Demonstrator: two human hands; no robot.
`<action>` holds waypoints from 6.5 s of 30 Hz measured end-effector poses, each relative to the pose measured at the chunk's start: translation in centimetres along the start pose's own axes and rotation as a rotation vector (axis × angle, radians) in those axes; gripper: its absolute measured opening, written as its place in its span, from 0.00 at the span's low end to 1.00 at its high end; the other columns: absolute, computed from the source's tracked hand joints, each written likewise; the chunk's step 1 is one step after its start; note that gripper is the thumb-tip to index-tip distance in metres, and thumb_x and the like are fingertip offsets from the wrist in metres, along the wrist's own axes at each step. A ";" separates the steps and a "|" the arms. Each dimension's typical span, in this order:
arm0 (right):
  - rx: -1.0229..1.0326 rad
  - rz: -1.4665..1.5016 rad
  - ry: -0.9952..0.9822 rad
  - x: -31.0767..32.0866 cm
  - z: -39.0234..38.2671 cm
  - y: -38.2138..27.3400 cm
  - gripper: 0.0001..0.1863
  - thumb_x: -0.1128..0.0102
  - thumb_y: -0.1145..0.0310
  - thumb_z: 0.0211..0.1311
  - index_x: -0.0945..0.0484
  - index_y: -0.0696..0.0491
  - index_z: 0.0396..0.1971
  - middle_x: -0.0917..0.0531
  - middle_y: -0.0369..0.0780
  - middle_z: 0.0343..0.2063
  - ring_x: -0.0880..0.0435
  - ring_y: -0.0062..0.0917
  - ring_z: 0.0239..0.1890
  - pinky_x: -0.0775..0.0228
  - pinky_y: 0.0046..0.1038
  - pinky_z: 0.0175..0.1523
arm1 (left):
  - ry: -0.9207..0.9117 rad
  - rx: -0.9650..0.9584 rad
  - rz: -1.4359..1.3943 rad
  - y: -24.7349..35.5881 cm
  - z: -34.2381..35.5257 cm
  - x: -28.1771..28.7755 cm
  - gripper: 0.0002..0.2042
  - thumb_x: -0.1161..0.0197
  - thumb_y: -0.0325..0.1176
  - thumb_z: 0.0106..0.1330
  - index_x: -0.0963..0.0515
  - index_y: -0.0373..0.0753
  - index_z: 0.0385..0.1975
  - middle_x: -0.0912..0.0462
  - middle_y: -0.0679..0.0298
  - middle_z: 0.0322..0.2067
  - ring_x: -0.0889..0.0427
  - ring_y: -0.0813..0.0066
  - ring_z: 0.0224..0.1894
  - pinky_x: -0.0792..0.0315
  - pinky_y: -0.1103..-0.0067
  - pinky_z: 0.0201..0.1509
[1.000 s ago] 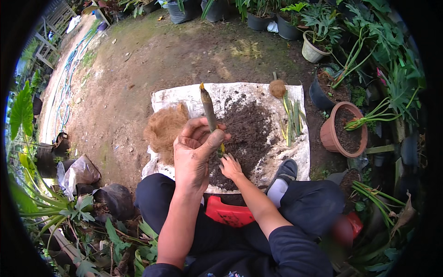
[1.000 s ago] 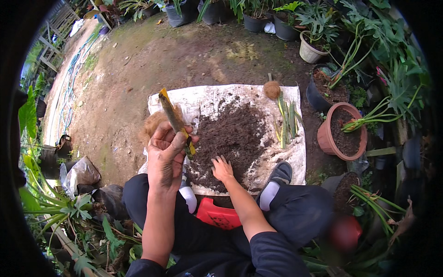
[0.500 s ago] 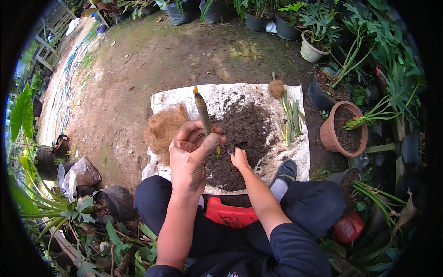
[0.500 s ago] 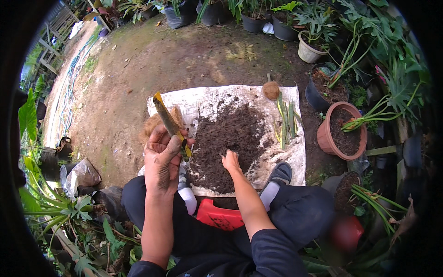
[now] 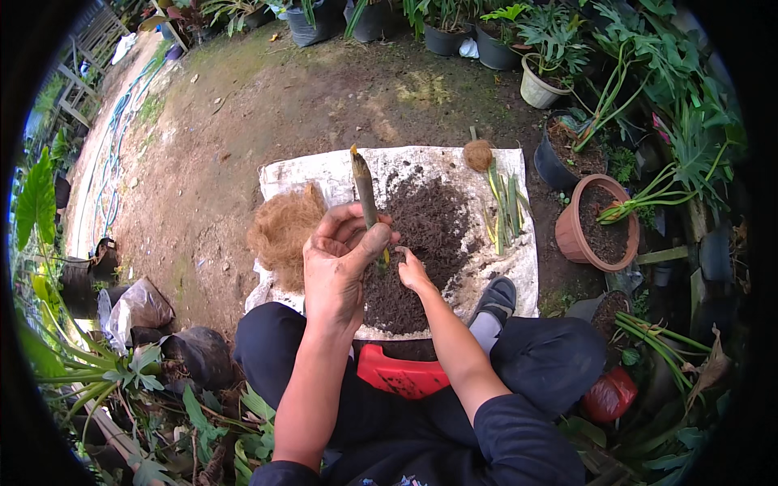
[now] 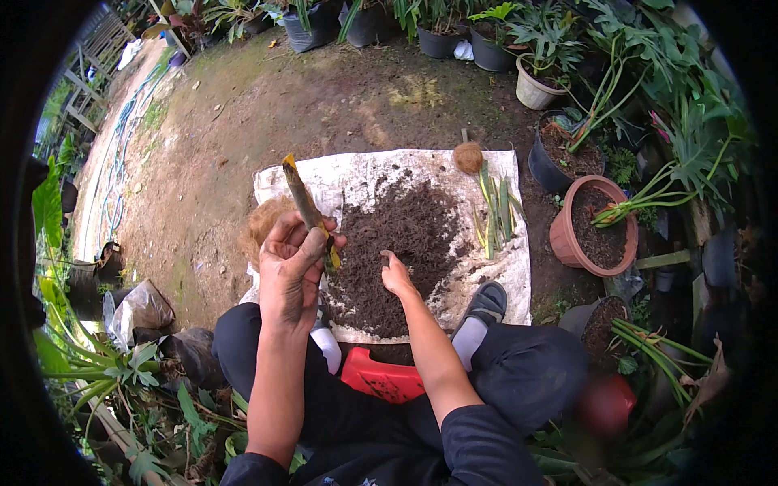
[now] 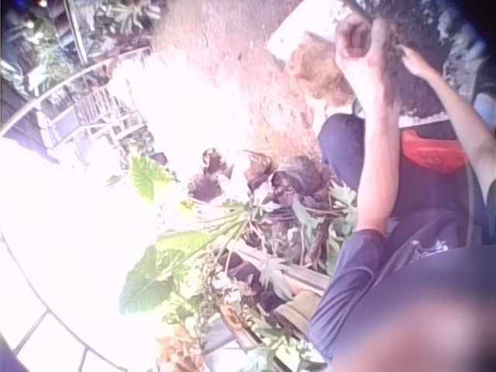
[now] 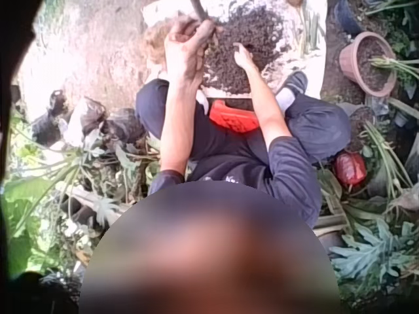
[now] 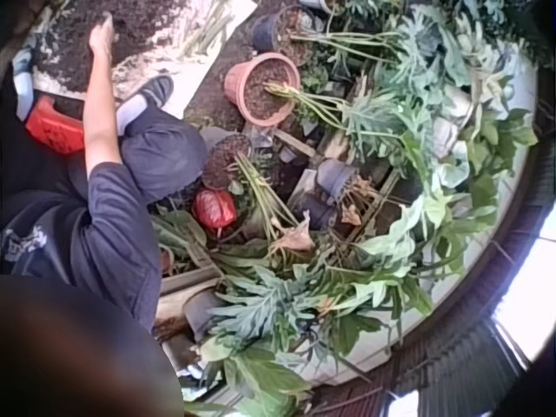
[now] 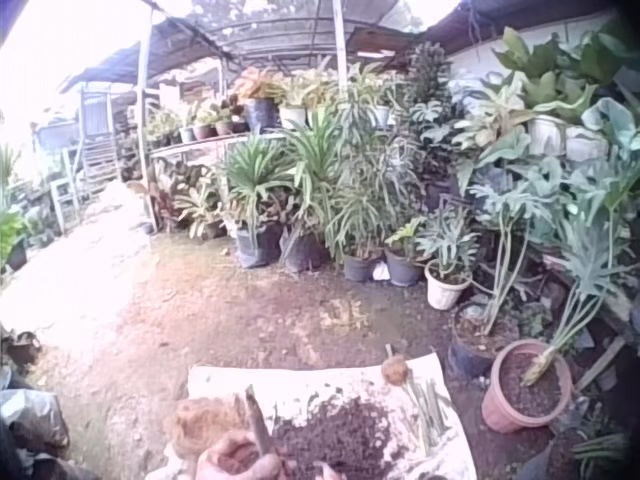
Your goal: The person sits on the ground and prepares plant cuttings by wrapping their bases in soil and then encasing them in coconut coir. The person handles multiple cuttings one at a time, forming soil balls and wrapping them with coir fibers.
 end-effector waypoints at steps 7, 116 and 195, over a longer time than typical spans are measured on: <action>0.052 0.432 0.162 0.9 -0.5 0.0 0.13 0.34 0.70 0.61 0.21 0.53 0.45 0.16 0.40 0.35 0.17 0.30 0.34 0.22 0.36 0.37 | -0.002 -0.015 0.000 0.3 -0.2 0.2 0.18 0.29 0.22 0.58 0.25 0.33 0.47 0.16 0.55 0.41 0.15 0.68 0.40 0.23 0.74 0.50; 0.104 1.689 -0.117 9.9 -17.4 -20.6 0.15 0.56 0.65 0.67 0.23 0.60 0.39 0.17 0.45 0.34 0.16 0.33 0.34 0.20 0.33 0.48 | 0.146 -0.221 1.545 1.6 3.0 6.4 0.17 0.28 0.37 0.56 0.15 0.41 0.45 0.16 0.51 0.42 0.16 0.52 0.45 0.24 0.62 0.47; 0.238 1.718 0.126 11.5 -19.6 -20.2 0.21 0.57 0.42 0.70 0.26 0.43 0.43 0.22 0.32 0.32 0.21 0.23 0.27 0.31 0.28 0.27 | -0.088 -0.400 1.053 -2.9 -4.5 -2.5 0.12 0.29 0.32 0.56 0.16 0.28 0.32 0.13 0.54 0.27 0.14 0.72 0.28 0.22 0.74 0.33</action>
Point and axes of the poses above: each hand's wrist, its own z-axis towards the middle knuckle, its own x-axis out of the back of the hand, y = z × x, the point moved 9 cm from there along z, towards the middle knuckle
